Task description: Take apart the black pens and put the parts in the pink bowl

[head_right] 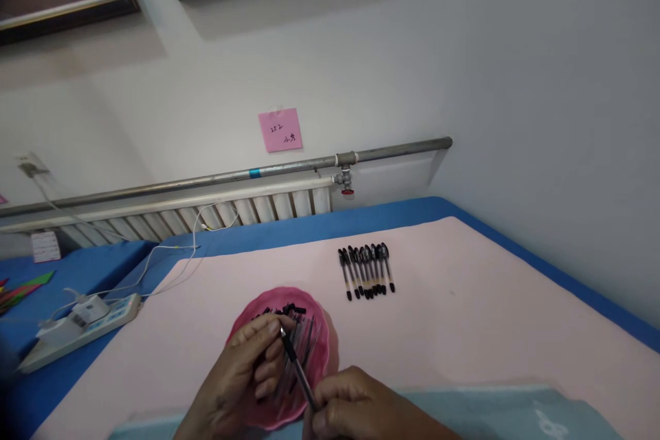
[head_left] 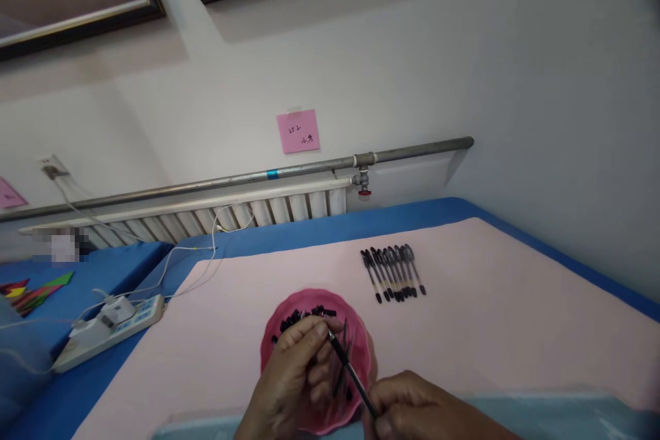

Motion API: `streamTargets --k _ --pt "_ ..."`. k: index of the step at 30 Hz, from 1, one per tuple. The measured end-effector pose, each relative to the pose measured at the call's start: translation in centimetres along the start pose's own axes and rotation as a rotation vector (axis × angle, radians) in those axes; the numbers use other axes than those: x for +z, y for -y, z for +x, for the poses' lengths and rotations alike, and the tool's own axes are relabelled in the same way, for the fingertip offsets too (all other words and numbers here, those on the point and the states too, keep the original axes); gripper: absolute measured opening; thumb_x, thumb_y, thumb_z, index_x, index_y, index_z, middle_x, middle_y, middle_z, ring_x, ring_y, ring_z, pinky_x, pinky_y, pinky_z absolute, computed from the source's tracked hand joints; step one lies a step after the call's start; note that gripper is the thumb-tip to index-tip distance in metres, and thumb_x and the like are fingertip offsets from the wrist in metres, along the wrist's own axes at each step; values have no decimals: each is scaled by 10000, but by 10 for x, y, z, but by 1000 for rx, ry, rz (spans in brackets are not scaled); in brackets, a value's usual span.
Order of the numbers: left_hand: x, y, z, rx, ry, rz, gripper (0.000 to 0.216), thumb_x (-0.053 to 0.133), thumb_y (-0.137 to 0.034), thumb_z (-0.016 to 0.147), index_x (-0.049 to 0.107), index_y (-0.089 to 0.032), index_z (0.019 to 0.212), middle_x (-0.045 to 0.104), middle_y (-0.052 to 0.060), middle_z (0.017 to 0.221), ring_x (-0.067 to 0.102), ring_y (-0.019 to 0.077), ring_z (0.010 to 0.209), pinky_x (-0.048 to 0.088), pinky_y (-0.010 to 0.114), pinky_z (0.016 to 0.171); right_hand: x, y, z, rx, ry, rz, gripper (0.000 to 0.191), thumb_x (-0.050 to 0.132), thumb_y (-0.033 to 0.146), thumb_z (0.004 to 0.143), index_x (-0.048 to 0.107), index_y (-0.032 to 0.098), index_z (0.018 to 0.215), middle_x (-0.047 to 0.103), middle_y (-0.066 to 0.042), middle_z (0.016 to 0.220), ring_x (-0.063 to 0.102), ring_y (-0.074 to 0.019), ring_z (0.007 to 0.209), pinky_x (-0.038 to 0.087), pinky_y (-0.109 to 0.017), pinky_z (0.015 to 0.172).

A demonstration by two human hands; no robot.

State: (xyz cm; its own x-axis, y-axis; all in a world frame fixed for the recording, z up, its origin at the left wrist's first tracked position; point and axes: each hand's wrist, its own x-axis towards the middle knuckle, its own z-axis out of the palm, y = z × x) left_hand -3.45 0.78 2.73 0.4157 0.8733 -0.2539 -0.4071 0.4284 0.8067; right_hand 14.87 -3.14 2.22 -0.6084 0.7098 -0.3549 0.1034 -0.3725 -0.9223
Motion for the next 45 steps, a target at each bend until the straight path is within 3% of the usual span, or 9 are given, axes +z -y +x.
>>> streamTargets --k 4,7,10,15,21,26,32,37,45 --pt "-4 0 1 22 46 -31 287 738 -348 692 627 -120 826 395 -88 476 258 1 348 178 129 320 3 1 -1 2 37 39 193 498 228 654 662 148 717 403 64 442 350 -62 387 184 -208 404" --pt "-6 4 2 62 28 1 260 721 -354 713 611 -126 775 398 -89 447 257 1 320 177 131 312 5 -2 3 5 -50 44 44 585 204 600 583 165 620 392 81 443 331 -48 401 184 -196 418" --pt "-7 4 4 98 -16 15 257 714 -358 722 605 -128 765 376 -97 430 251 1 319 166 126 312 5 -6 7 -27 -140 116 127 646 178 519 547 168 598 418 81 462 342 -48 431 203 -186 428" --pt "-5 2 4 109 -43 19 281 732 -371 698 607 -127 758 386 -94 436 256 1 333 159 121 317 2 -14 12 -134 -7 205 321 559 406 705 677 115 770 627 -45 704 480 -91 564 341 -207 532" --pt "0 5 2 110 -63 13 306 756 -382 660 600 -132 742 383 -97 417 252 7 324 169 129 312 4 -20 15 -156 -71 430 252 719 332 558 575 151 657 595 14 575 462 -63 467 293 -183 460" --pt "3 4 3 95 -44 17 311 761 -384 649 591 -134 723 384 -96 411 249 11 320 175 136 308 8 -14 14 -155 10 411 360 579 434 711 651 82 709 646 -88 671 548 -100 527 356 -206 480" --pt "3 3 2 93 -46 24 313 754 -393 656 591 -135 726 378 -97 399 242 14 320 178 140 310 7 -19 18 -146 -55 482 238 668 337 605 637 118 694 646 -38 631 506 -72 457 309 -177 433" --pt "4 2 1 90 -55 39 328 764 -399 638 579 -139 715 374 -100 393 241 14 317 169 143 311 6 -20 18 -148 -36 411 333 605 428 654 652 99 650 643 -71 635 501 -87 487 314 -197 451" --pt "4 10 4 107 -155 118 401 760 -472 604 497 -171 631 359 -108 366 209 17 308 143 156 318 1 -16 15 -137 -332 78 166 647 286 585 528 176 620 409 86 450 342 -62 427 225 -196 437"
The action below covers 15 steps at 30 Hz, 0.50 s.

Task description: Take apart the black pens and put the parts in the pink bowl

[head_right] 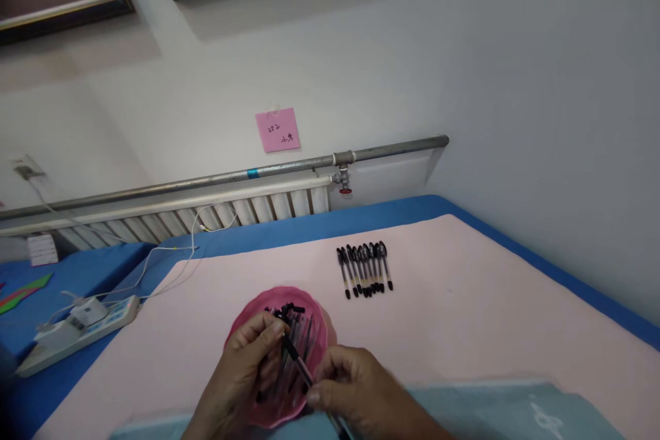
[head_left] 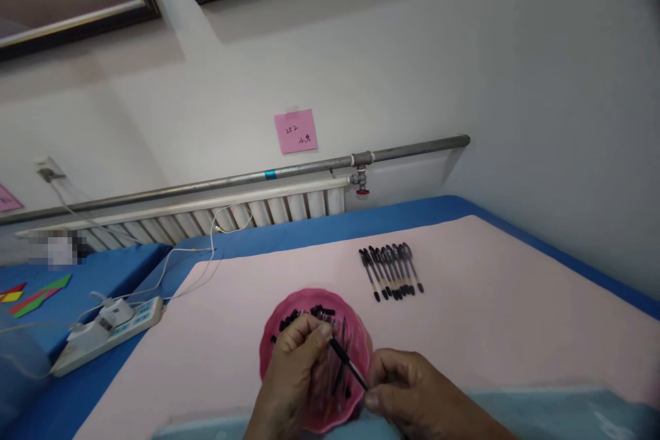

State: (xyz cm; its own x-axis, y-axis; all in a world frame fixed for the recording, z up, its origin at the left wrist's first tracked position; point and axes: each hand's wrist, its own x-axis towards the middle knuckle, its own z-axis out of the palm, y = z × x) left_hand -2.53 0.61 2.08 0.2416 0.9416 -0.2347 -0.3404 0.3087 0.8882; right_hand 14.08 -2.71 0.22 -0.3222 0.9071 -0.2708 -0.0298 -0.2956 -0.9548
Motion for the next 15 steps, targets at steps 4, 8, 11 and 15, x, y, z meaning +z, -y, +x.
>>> streamTargets --k 4,8,11,15 --pt "-6 1 6 88 -160 82 473 734 -539 595 408 -196 580 324 -117 358 192 27 323 121 167 329 -1 -8 -1 -32 -124 -292 154 653 267 623 524 187 650 446 69 541 389 -82 521 250 -205 479" --pt "-23 -7 12 171 -300 247 478 724 -532 600 386 -198 557 339 -108 409 259 46 373 193 172 364 -2 -13 -1 -27 -192 -487 141 655 266 649 537 187 651 486 53 598 410 -98 588 262 -211 509" --pt "-34 -15 13 224 -382 458 413 718 -499 621 458 -182 573 428 -79 473 368 72 442 281 180 420 -1 -8 0 -2 -153 -510 125 655 233 629 540 183 638 463 52 578 404 -100 587 255 -212 508" --pt "-40 -24 11 231 -413 453 392 694 -487 654 458 -187 565 402 -87 441 338 67 412 269 185 411 0 6 -2 44 -109 -505 98 640 167 597 546 180 618 429 55 542 387 -99 564 246 -215 494"
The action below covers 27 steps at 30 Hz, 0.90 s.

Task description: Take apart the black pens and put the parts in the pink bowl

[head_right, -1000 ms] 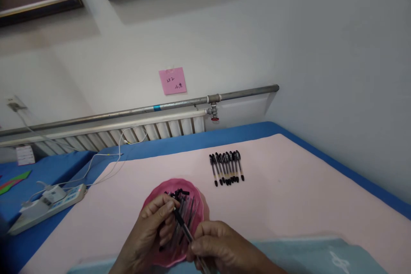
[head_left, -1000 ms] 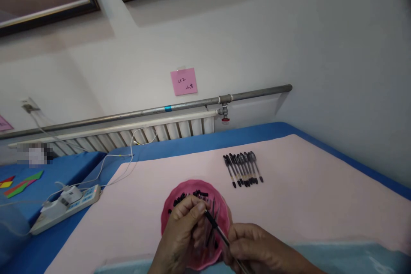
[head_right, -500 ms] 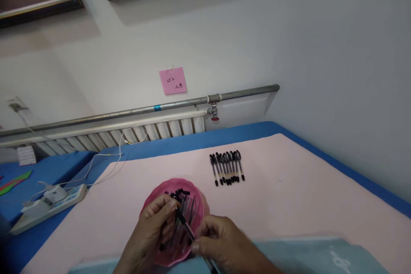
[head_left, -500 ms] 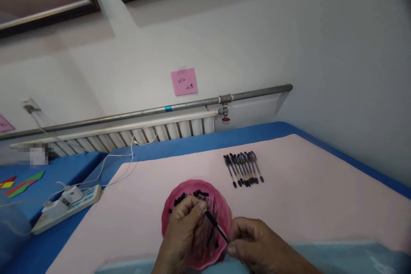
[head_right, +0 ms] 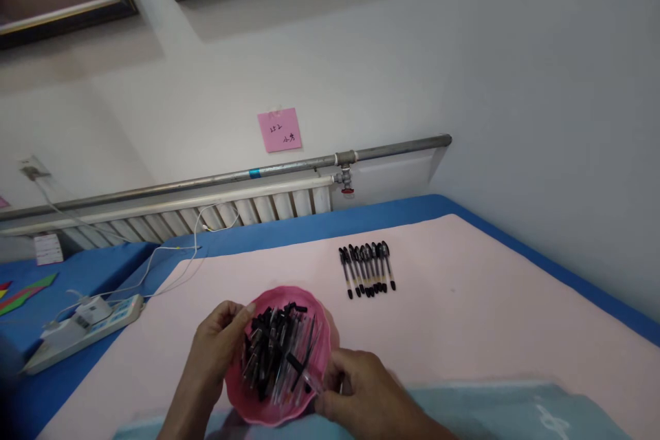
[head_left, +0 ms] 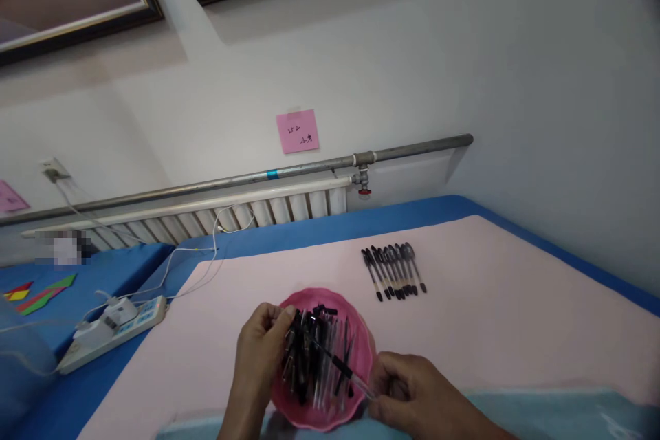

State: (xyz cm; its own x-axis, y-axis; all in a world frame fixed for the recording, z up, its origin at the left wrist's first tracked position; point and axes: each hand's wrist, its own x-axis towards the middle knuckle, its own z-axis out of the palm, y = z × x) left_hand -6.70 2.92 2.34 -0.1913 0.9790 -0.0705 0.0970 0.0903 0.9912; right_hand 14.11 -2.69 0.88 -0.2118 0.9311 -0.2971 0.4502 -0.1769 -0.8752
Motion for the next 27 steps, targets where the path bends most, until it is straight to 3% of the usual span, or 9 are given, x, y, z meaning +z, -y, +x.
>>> streamTargets --k 3,7,10,14,20,24,27 --pt "-10 -3 5 -49 15 -162 421 731 -475 610 423 -196 547 344 -108 386 282 55 355 228 186 374 -8 7 -3 -5 20 1 107 598 99 591 525 177 578 409 65 521 360 -82 522 250 -213 486" --pt "-26 -4 14 -35 -69 -326 367 764 -424 591 501 -169 622 463 -80 436 387 64 382 306 183 400 -18 9 -4 8 -10 17 131 557 102 623 474 185 563 394 78 467 356 -64 455 239 -201 443" --pt "-30 -5 16 -62 -35 -351 357 764 -416 602 528 -156 665 541 -50 480 430 67 388 322 178 400 -18 7 -2 77 27 176 106 485 179 710 440 201 617 420 81 424 338 -52 360 212 -190 381" --pt "-17 -4 9 -99 120 -335 369 738 -431 639 480 -167 622 546 -44 453 401 48 338 278 160 368 -11 1 2 119 101 321 100 438 260 758 413 213 673 477 81 420 280 -36 265 154 -182 318" --pt "19 -2 -15 -315 445 -396 345 769 -382 596 575 -144 755 500 -65 457 303 25 283 184 159 306 -4 2 0 59 218 398 127 476 314 712 480 189 690 515 57 442 358 -42 285 209 -160 304" --pt "30 -1 -29 -442 661 -436 335 760 -330 631 624 -120 853 432 -80 436 263 17 314 164 159 320 1 6 -3 1 323 461 136 492 311 672 494 175 681 585 18 549 458 -51 349 262 -151 321" --pt "31 4 -31 -436 700 -493 255 747 -323 658 612 -126 746 403 -81 421 240 12 326 154 161 331 2 6 -3 -12 337 474 172 503 347 689 499 175 684 565 33 525 423 -42 333 255 -153 324"
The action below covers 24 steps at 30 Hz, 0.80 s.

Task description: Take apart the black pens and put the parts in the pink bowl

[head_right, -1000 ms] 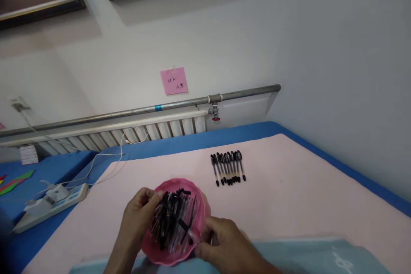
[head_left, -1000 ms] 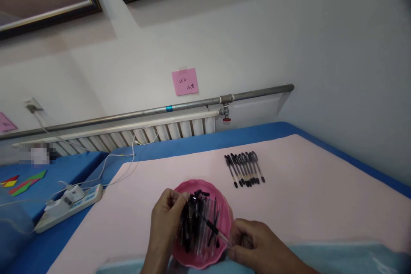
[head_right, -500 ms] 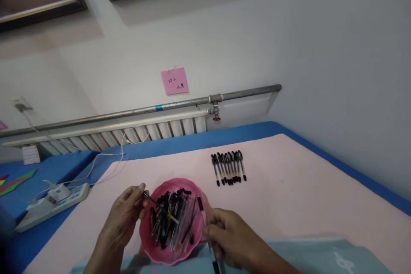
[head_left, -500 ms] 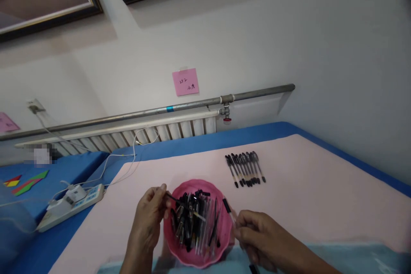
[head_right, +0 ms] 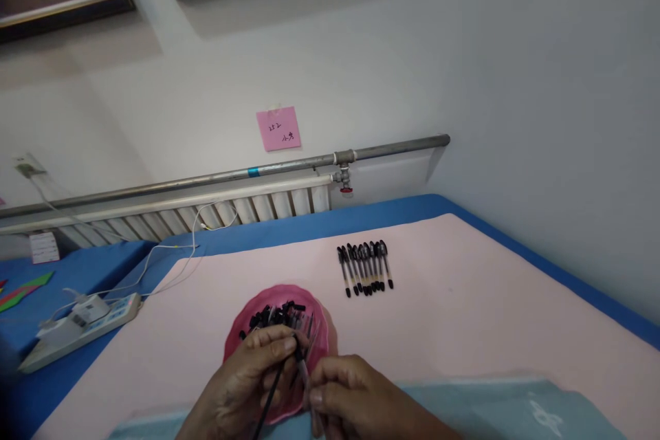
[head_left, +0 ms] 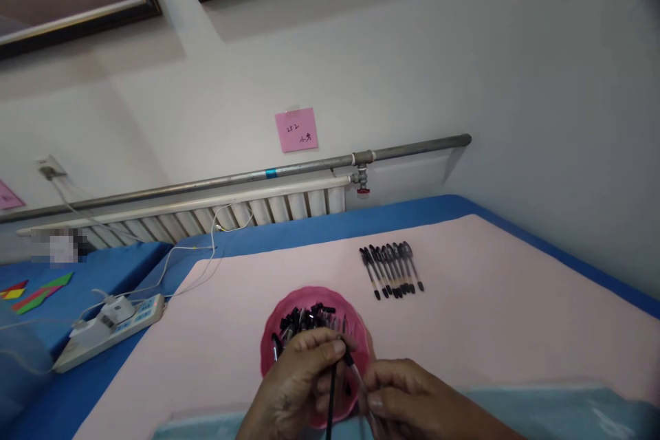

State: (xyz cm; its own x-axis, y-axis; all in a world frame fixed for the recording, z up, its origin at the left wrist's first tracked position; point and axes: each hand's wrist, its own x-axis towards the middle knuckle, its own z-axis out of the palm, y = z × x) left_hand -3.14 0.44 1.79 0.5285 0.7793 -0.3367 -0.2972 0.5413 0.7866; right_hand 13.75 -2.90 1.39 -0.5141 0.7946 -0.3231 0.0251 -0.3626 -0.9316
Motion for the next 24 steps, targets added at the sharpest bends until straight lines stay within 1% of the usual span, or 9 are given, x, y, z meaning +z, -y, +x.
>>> streamTargets --k 3,7,11,13,15,17,18,20,24 --pt "-4 5 4 47 -30 -33 250 745 -327 672 588 -140 726 398 -86 418 225 9 330 155 155 338 -1 1 -1 -17 -37 5 196 516 376 694 485 185 662 464 77 430 321 -35 294 201 -165 311" --pt "-8 3 8 91 -99 -48 298 756 -366 659 550 -153 693 345 -107 383 202 11 316 140 153 326 -2 3 -4 -17 -125 -65 99 521 276 649 466 194 639 420 88 432 299 -37 329 190 -179 343" --pt "-19 -16 3 207 -269 -7 372 799 -400 585 553 -136 672 402 -93 416 258 2 327 163 136 335 -5 5 -9 -20 -162 -237 97 535 114 555 464 180 559 390 83 465 330 -40 427 208 -175 393" --pt "-27 -26 -2 172 -298 45 385 815 -386 559 585 -124 724 421 -90 438 271 1 335 170 134 342 -10 7 -10 -6 -207 -228 75 517 119 573 478 183 562 376 89 431 320 -37 394 197 -176 382" --pt "-31 -32 -5 113 -295 109 423 813 -375 559 615 -125 837 446 -86 466 269 3 336 182 141 344 -17 9 -10 6 -278 -137 37 495 181 632 481 195 601 380 97 387 287 -34 327 165 -177 355" --pt "-30 -30 -5 93 -280 161 482 804 -382 566 614 -146 941 468 -85 492 267 9 332 195 150 342 -21 10 -8 10 -339 -30 90 489 256 686 452 204 622 411 95 376 258 -30 284 133 -174 336" --pt "-28 -26 -5 94 -264 185 483 796 -395 570 614 -155 948 467 -88 491 255 10 324 192 156 336 -22 10 -6 9 -355 22 121 490 287 704 436 207 629 441 88 385 260 -29 275 131 -171 331" --pt "-20 -16 -3 80 -224 237 417 782 -412 572 626 -159 863 461 -86 476 251 14 312 187 165 326 -21 10 -4 -13 -361 117 160 503 324 719 416 210 647 498 71 423 292 -30 273 147 -166 325" --pt "-7 -2 -1 -19 -128 368 315 745 -429 597 592 -164 671 475 -57 419 304 39 296 180 179 320 -15 9 -1 -101 -360 231 176 532 328 716 412 206 675 580 37 499 399 -45 323 234 -161 345"
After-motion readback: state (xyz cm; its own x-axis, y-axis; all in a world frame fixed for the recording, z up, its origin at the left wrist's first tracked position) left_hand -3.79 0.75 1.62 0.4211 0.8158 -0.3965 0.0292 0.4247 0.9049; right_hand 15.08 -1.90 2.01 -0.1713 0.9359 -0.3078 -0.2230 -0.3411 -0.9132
